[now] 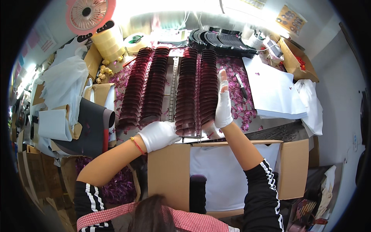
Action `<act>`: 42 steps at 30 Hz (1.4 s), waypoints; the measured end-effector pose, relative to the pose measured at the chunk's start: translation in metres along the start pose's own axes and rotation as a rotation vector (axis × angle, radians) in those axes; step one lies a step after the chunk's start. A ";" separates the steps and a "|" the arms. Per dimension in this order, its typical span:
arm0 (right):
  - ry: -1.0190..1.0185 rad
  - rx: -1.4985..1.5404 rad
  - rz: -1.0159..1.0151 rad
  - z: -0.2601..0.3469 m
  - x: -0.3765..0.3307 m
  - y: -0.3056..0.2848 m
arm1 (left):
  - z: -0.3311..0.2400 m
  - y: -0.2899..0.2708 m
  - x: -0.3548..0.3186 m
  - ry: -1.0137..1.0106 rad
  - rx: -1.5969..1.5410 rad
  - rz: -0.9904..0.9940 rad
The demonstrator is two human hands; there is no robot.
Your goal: The person assembles small dark red decorative items by inserting them into a metal rack, then removes them and places them into a cardboard box. The person repeats this process multiple times, handling the items one at a time.
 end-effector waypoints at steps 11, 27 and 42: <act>-0.343 -0.430 -0.177 -0.022 0.028 -0.014 | -0.001 -0.007 -0.002 0.149 -0.004 -0.072; -0.323 -0.885 -0.268 -0.045 0.075 -0.006 | 0.003 -0.004 -0.002 0.134 0.006 -0.009; -0.296 -0.896 -0.349 -0.064 0.156 -0.030 | 0.006 -0.002 -0.005 0.126 -0.101 0.107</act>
Point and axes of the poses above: each hand's wrist, its own x-axis towards the middle knuckle, its own y-axis out of the palm, z = x × y, the point moved 7 cm from there along x, towards the middle knuckle, and after that the axes turned 4 degrees about -x, right-handed, at the moved point
